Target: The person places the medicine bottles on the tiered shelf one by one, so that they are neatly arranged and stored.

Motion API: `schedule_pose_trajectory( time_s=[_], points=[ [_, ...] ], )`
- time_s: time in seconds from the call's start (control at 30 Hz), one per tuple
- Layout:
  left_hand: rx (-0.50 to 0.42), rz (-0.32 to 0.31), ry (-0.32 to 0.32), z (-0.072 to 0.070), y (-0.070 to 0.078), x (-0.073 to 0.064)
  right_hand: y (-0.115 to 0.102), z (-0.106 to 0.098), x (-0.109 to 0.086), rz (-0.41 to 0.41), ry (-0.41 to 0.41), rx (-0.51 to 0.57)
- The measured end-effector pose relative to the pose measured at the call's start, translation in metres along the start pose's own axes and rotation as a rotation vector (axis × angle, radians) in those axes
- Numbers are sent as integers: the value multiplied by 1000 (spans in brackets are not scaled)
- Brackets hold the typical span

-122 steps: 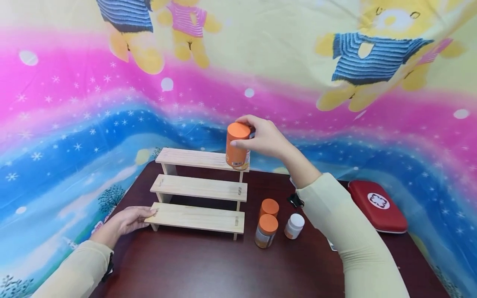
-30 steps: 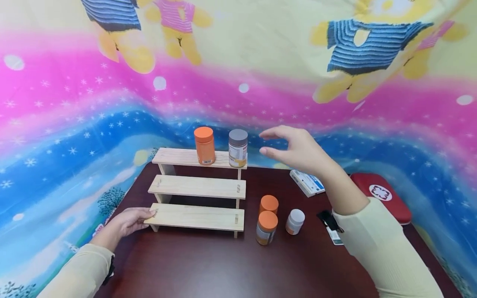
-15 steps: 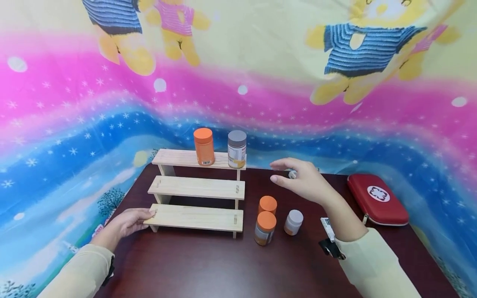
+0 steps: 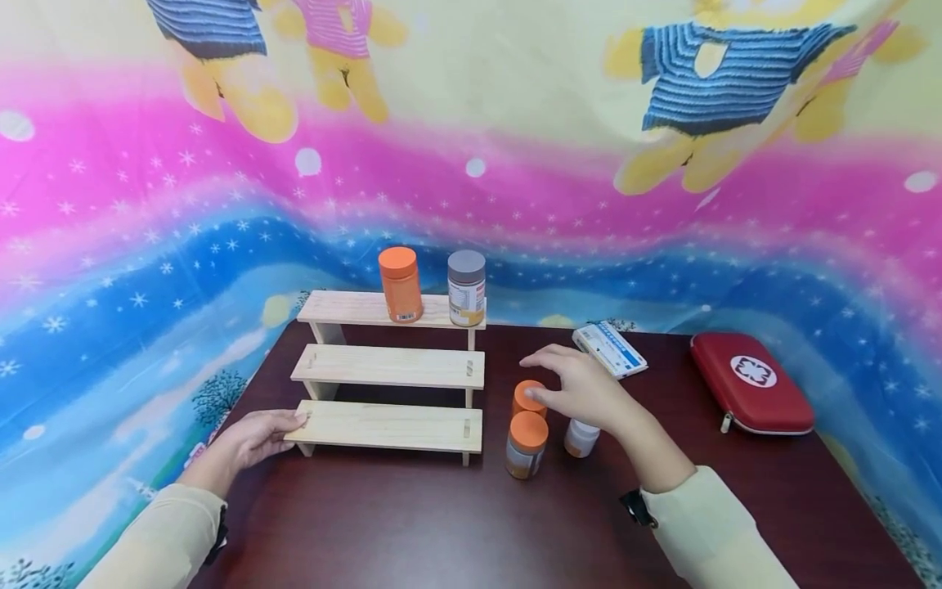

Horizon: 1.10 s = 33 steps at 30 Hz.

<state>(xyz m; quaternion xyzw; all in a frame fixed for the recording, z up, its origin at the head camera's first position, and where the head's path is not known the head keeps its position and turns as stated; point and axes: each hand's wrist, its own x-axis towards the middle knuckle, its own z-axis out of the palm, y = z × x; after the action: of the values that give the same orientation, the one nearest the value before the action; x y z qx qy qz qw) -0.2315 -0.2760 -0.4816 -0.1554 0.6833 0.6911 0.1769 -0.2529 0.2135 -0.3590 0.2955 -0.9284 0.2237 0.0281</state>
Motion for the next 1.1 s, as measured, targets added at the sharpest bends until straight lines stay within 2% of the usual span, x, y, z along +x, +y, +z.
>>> schedule_pose_trajectory(
  time_s=[0.23, 0.47, 0.57, 0.8, 0.97, 1.1],
  points=[
    [3, -3, -7, 0, 0, 0, 11, 16, 0, -17, -21, -14],
    [-4, 3, -7, 0, 0, 0, 12, 24, -5, 3, -158, -19],
    [-7, 5, -11, -1, 0, 0, 14, 26, -6, -5, -185, -41],
    [-21, 4, -2, -1, -1, 0, 14, 29, -8, 31, -144, -104],
    [-8, -3, 13, 0, -3, 0, 8, 34, -15, -20, -110, -178],
    [2, -2, 20, 0, -1, -1, 2, 35, -19, -44, -123, -195]
  ],
)
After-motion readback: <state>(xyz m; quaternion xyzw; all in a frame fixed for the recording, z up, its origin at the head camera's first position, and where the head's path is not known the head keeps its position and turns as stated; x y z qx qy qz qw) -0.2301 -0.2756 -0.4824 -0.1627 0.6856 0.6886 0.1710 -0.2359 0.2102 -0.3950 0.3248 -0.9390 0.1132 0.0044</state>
